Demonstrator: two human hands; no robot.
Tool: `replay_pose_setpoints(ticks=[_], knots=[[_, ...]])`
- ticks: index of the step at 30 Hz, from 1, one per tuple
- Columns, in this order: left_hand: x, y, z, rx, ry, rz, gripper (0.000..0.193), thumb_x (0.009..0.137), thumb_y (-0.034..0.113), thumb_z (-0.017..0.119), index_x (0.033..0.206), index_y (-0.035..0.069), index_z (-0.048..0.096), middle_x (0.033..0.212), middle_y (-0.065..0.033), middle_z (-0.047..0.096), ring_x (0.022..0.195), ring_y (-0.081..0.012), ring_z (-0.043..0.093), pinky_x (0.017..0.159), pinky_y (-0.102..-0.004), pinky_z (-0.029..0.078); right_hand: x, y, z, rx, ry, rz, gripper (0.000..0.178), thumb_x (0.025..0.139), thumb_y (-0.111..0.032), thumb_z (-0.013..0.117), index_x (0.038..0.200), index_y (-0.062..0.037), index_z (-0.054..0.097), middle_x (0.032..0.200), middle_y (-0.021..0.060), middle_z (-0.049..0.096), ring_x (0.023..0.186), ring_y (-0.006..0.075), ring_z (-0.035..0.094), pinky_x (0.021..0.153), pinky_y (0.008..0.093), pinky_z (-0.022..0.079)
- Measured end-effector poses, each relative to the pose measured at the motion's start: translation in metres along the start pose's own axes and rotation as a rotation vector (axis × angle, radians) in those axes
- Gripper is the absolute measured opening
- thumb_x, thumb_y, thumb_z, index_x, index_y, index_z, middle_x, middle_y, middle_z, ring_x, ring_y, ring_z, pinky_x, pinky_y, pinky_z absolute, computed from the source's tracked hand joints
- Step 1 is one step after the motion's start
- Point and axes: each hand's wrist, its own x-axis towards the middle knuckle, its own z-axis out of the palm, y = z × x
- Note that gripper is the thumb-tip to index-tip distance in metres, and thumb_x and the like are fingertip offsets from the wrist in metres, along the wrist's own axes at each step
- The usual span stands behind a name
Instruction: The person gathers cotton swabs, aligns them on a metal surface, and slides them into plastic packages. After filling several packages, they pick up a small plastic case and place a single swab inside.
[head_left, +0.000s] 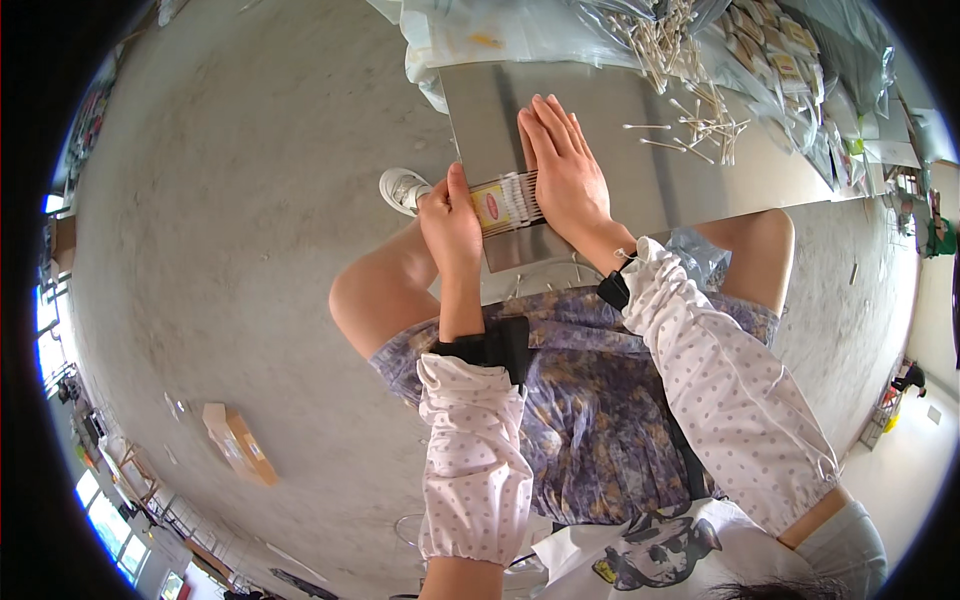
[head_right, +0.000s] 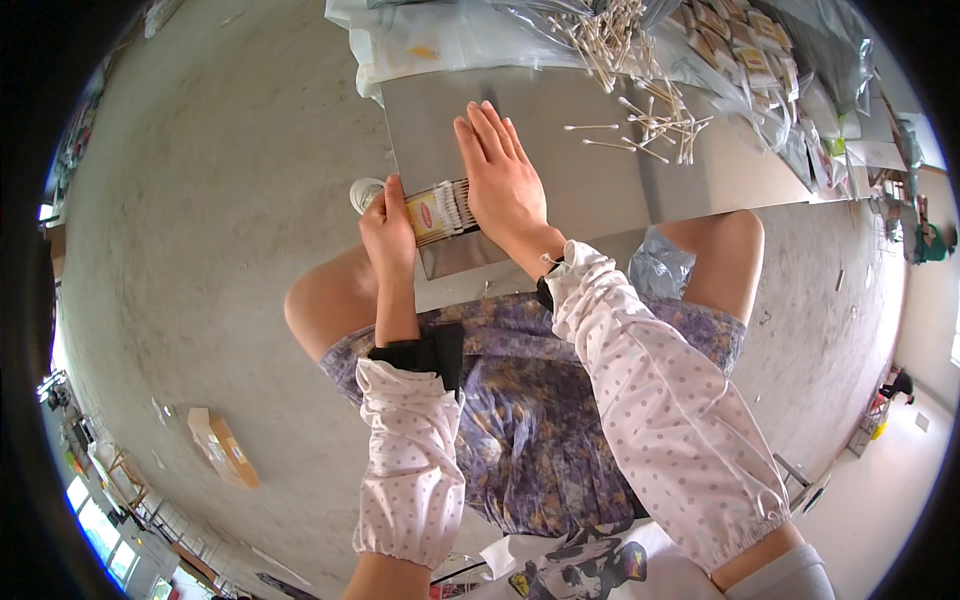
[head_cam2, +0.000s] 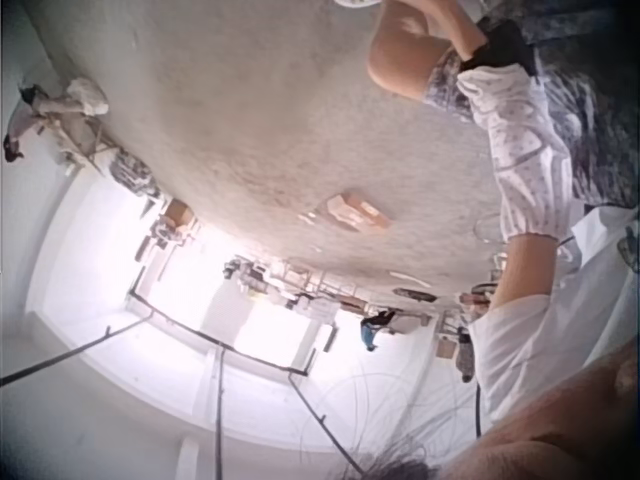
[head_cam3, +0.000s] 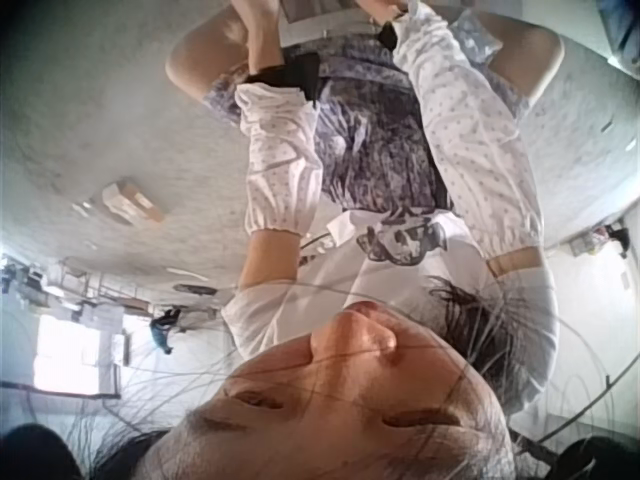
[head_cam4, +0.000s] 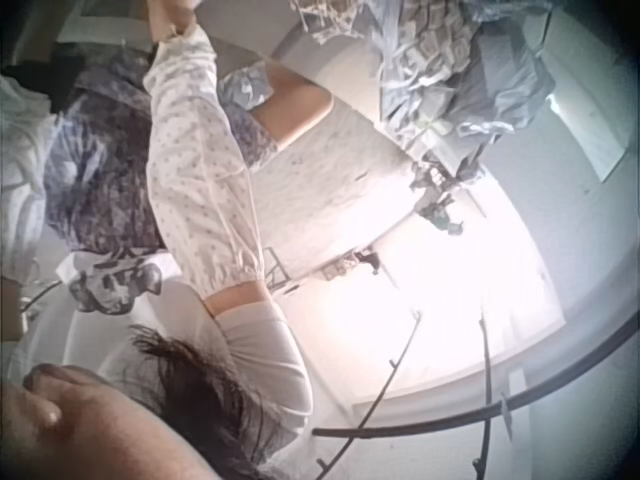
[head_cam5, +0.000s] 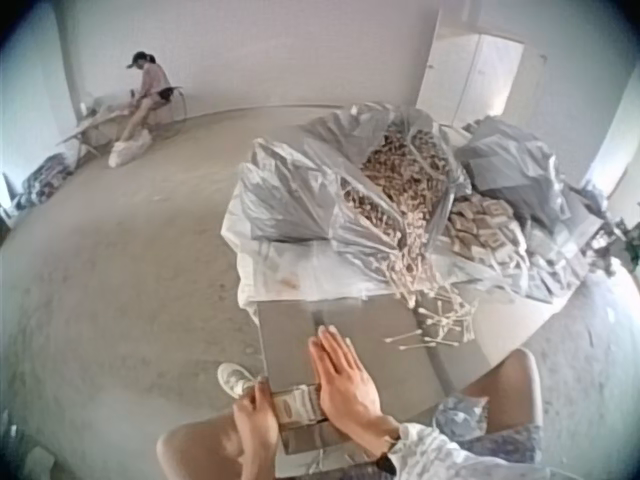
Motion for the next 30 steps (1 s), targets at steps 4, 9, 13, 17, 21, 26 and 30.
replay_pose_setpoints(ticks=[4, 9, 13, 17, 21, 26, 30], knots=[[-0.005, 0.005, 0.007, 0.090, 0.155, 0.144, 0.044, 0.102, 0.032, 0.050, 0.086, -0.006, 0.067, 0.063, -0.0205, 0.060, 0.056, -0.0363, 0.055, 0.059, -0.0430, 0.044, 0.001, -0.011, 0.001, 0.083, -0.001, 0.015, 0.051, 0.087, 0.004, 0.045, 0.139, 0.0000, 0.045, 0.151, 0.0134, 0.040, 0.144, 0.0272, 0.032, 0.121, 0.0401, 0.027], [-0.017, 0.022, 0.006, 0.105, 0.154, 0.174, 0.042, 0.102, 0.032, 0.048, 0.088, -0.003, 0.068, 0.068, -0.0217, 0.062, 0.063, -0.0379, 0.059, 0.061, -0.0445, 0.045, 0.003, -0.040, 0.005, 0.389, 0.051, 0.046, 0.045, 0.089, 0.004, 0.047, 0.134, -0.0002, 0.049, 0.146, 0.0145, 0.045, 0.140, 0.0312, 0.038, 0.115, 0.0387, 0.035], [-0.014, 0.026, 0.005, 0.135, 0.083, 0.058, 0.041, 0.102, 0.033, 0.048, 0.091, -0.002, 0.068, 0.071, -0.0221, 0.063, 0.066, -0.0381, 0.061, 0.061, -0.0439, 0.045, 0.004, -0.048, 0.009, 0.642, 0.148, 0.090, 0.034, 0.100, -0.008, 0.046, 0.133, -0.0036, 0.051, 0.140, 0.0189, 0.051, 0.133, 0.0357, 0.046, 0.106, 0.0391, 0.043], [-0.008, 0.014, -0.004, 0.103, -0.004, -0.001, 0.043, 0.102, 0.035, 0.047, 0.090, -0.001, 0.065, 0.074, -0.0211, 0.064, 0.070, -0.0369, 0.062, 0.065, -0.0437, 0.046, -0.004, -0.028, 0.004, 1.112, 0.106, 0.349, 0.034, 0.102, -0.014, 0.051, 0.134, -0.0026, 0.050, 0.131, 0.0184, 0.057, 0.128, 0.0255, 0.054, 0.102, 0.0304, 0.043], [-0.010, 0.000, -0.010, 0.154, 0.267, 0.253, 0.025, 0.100, 0.023, 0.054, 0.105, -0.001, 0.059, 0.097, -0.0148, 0.063, 0.090, -0.0275, 0.060, 0.085, -0.0386, 0.046, -0.035, 0.020, -0.031, 1.118, 0.314, 0.433, 0.034, 0.098, -0.003, 0.055, 0.132, -0.0042, 0.052, 0.127, 0.0163, 0.060, 0.125, 0.0233, 0.057, 0.101, 0.0327, 0.045], [-0.050, 0.037, 0.018, 0.198, 0.328, 0.563, 0.022, 0.095, 0.008, 0.056, 0.116, 0.001, 0.056, 0.111, -0.0131, 0.061, 0.106, -0.0299, 0.058, 0.094, -0.0400, 0.044, -0.091, 0.123, -0.100, 0.385, 0.146, 0.186, 0.044, 0.087, 0.008, 0.054, 0.129, -0.0062, 0.055, 0.132, 0.0149, 0.057, 0.130, 0.0338, 0.051, 0.106, 0.0378, 0.044], [-0.061, 0.050, 0.049, 0.233, 0.022, 0.804, 0.028, 0.091, 0.005, 0.061, 0.118, 0.002, 0.057, 0.115, -0.0140, 0.062, 0.106, -0.0304, 0.058, 0.091, -0.0411, 0.045, -0.108, 0.163, -0.131, 0.316, 0.106, 0.260, 0.050, 0.083, 0.009, 0.055, 0.131, -0.0071, 0.054, 0.140, 0.0141, 0.050, 0.139, 0.0336, 0.039, 0.106, 0.0405, 0.045]])
